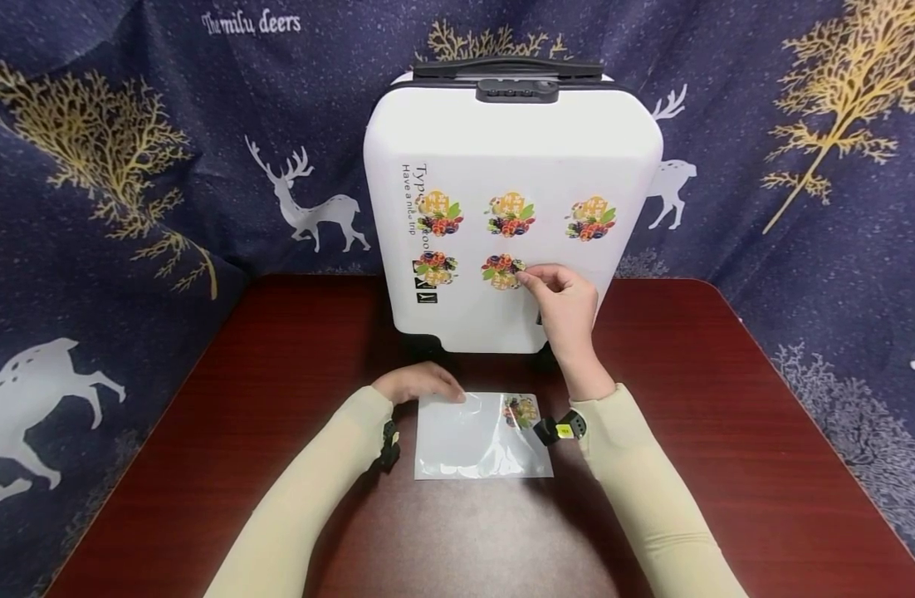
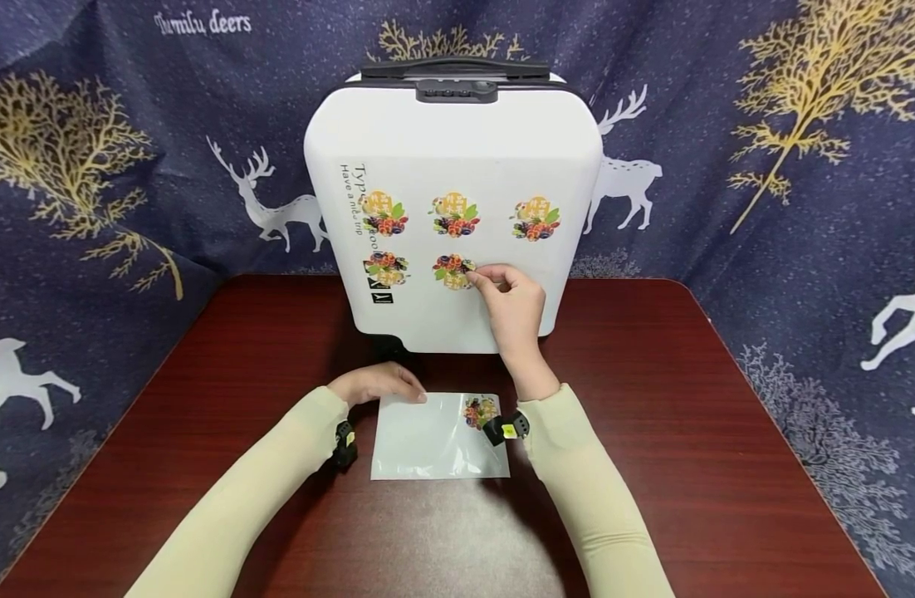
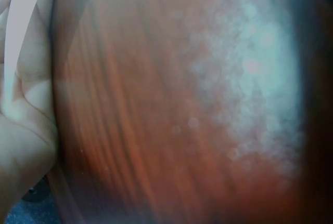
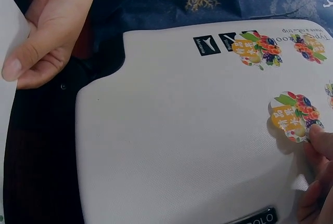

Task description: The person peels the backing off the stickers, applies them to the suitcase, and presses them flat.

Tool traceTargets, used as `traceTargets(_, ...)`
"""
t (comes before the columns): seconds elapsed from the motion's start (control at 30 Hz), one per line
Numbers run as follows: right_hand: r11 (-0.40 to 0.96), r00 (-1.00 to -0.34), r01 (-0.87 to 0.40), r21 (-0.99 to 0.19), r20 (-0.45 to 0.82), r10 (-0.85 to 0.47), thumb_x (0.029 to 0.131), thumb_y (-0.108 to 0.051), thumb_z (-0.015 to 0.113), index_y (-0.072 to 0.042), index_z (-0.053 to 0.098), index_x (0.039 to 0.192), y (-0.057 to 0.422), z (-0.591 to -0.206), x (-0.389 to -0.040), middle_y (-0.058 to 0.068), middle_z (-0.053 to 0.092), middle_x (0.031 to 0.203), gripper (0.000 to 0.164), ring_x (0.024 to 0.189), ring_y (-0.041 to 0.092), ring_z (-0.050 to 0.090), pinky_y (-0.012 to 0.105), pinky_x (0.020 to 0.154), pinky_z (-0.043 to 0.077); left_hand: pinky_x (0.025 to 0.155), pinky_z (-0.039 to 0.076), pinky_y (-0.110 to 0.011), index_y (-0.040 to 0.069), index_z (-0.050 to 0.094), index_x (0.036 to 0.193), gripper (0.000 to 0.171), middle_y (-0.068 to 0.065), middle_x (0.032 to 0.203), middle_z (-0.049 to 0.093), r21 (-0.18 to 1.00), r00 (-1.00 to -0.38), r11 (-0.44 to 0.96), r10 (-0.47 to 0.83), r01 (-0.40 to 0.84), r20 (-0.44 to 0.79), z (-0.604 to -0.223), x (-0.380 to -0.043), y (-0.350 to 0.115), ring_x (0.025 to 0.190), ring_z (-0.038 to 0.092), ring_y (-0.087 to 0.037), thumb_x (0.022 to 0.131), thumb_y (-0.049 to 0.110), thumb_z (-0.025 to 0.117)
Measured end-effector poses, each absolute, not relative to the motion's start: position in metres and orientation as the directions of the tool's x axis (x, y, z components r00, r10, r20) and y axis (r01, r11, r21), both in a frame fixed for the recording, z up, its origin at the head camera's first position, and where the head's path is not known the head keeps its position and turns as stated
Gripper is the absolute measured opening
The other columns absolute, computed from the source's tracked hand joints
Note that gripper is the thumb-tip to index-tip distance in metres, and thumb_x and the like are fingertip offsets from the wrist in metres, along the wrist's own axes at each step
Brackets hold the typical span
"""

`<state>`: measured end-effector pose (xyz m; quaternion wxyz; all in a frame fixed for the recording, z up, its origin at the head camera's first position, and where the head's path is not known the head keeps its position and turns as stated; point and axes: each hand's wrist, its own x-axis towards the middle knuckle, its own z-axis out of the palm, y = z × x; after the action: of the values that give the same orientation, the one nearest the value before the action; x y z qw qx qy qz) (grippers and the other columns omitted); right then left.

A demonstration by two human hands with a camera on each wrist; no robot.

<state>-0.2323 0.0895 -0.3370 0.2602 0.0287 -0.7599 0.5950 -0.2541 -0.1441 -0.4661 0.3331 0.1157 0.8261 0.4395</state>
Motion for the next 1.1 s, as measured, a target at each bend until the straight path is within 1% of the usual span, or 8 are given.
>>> traceTargets(0.2, 0.283, -0.855, -0.365, -0.887, 0.44, 0.274, 0.088, -0.021, 0.081, -0.001, 0.08, 0.092, 0.0881, -0.338, -0.2319, -0.026, 0.06, 0.062, 0.02, 0.059, 0.002, 0.047, 0.02, 0.055, 0.035, 0.075, 0.055, -0.024, 0.0, 0.075, 0.113, 0.029, -0.004, 0.097, 0.076, 0.809, -0.75, 0.579, 0.492, -0.098, -0.442, -0.4672, -0.2553, -0.1443, 0.08, 0.064, -0.009, 0.092, 0.019, 0.072)
traceTargets(0.4, 0.293, -0.843, -0.373, -0.88, 0.453, 0.288, 0.088, -0.023, 0.081, -0.004, 0.081, 0.091, 0.0862, -0.3388, -0.2319, -0.011, 0.063, 0.062, 0.02, 0.045, -0.001, 0.041, 0.02, 0.046, 0.035, 0.076, 0.054, -0.024, -0.001, 0.074, 0.114, 0.03, -0.005, 0.1, 0.076, 0.809, -0.749, 0.579, 0.493, -0.098, -0.443, -0.4666, -0.2548, -0.1442, 0.081, 0.064, -0.009, 0.092, 0.019, 0.072)
traceTargets(0.5, 0.303, -0.839, -0.372, -0.877, 0.458, 0.296, 0.088, -0.024, 0.081, -0.004, 0.08, 0.09, 0.0854, -0.3396, -0.2323, -0.013, 0.061, 0.061, 0.02, 0.043, 0.0, 0.04, 0.02, 0.043, 0.035, 0.076, 0.054, -0.024, -0.001, 0.074, 0.114, 0.03, -0.005, 0.1, 0.076, 0.81, -0.749, 0.578, 0.494, -0.098, -0.443, -0.4664, -0.2544, -0.1442, 0.081, 0.064, -0.009, 0.092, 0.019, 0.072)
traceTargets(0.63, 0.319, -0.829, -0.373, -0.871, 0.467, 0.306, 0.088, -0.024, 0.081, -0.003, 0.08, 0.089, 0.084, -0.3405, -0.2331, -0.019, 0.058, 0.062, 0.021, 0.051, 0.001, 0.043, 0.019, 0.049, 0.035, 0.075, 0.055, -0.024, -0.002, 0.074, 0.113, 0.03, -0.005, 0.098, 0.076, 0.813, -0.75, 0.574, 0.495, -0.098, -0.44, -0.4666, -0.2543, -0.1441, 0.08, 0.064, -0.009, 0.091, 0.019, 0.072)
traceTargets(0.7, 0.327, -0.823, -0.377, -0.867, 0.475, 0.312, 0.088, -0.023, 0.081, -0.002, 0.08, 0.089, 0.0833, -0.3408, -0.2335, -0.014, 0.062, 0.065, 0.021, 0.056, 0.002, 0.045, 0.018, 0.053, 0.035, 0.075, 0.055, -0.024, -0.002, 0.074, 0.113, 0.03, -0.005, 0.098, 0.076, 0.814, -0.75, 0.572, 0.495, -0.098, -0.439, -0.4668, -0.2544, -0.1441, 0.08, 0.064, -0.009, 0.091, 0.019, 0.072)
traceTargets(0.83, 0.342, -0.813, -0.383, -0.858, 0.488, 0.316, 0.088, -0.023, 0.08, -0.001, 0.08, 0.09, 0.0823, -0.3415, -0.234, 0.01, 0.073, 0.076, 0.022, 0.062, 0.001, 0.047, 0.017, 0.057, 0.036, 0.076, 0.054, -0.024, -0.002, 0.074, 0.113, 0.03, -0.005, 0.1, 0.076, 0.815, -0.751, 0.571, 0.497, -0.094, -0.435, -0.4671, -0.2545, -0.144, 0.081, 0.064, -0.009, 0.091, 0.019, 0.072)
traceTargets(0.9, 0.347, -0.812, -0.382, -0.856, 0.491, 0.316, 0.089, -0.024, 0.08, -0.001, 0.079, 0.09, 0.0817, -0.3416, -0.2339, 0.018, 0.075, 0.083, 0.023, 0.064, -0.001, 0.049, 0.017, 0.058, 0.037, 0.076, 0.054, -0.024, -0.001, 0.074, 0.113, 0.03, -0.005, 0.1, 0.076, 0.815, -0.751, 0.572, 0.497, -0.094, -0.435, -0.4671, -0.2545, -0.1441, 0.082, 0.064, -0.009, 0.091, 0.019, 0.072)
traceTargets(1.1, 0.358, -0.806, -0.378, -0.854, 0.494, 0.326, 0.09, -0.023, 0.079, 0.0, 0.079, 0.091, 0.0796, -0.3413, -0.2331, 0.02, 0.077, 0.088, 0.023, 0.065, -0.004, 0.05, 0.015, 0.059, 0.038, 0.077, 0.054, -0.023, -0.002, 0.074, 0.113, 0.031, -0.006, 0.101, 0.076, 0.815, -0.755, 0.574, 0.498, -0.081, -0.426, -0.4679, -0.2549, -0.1444, 0.083, 0.064, -0.009, 0.091, 0.019, 0.073)
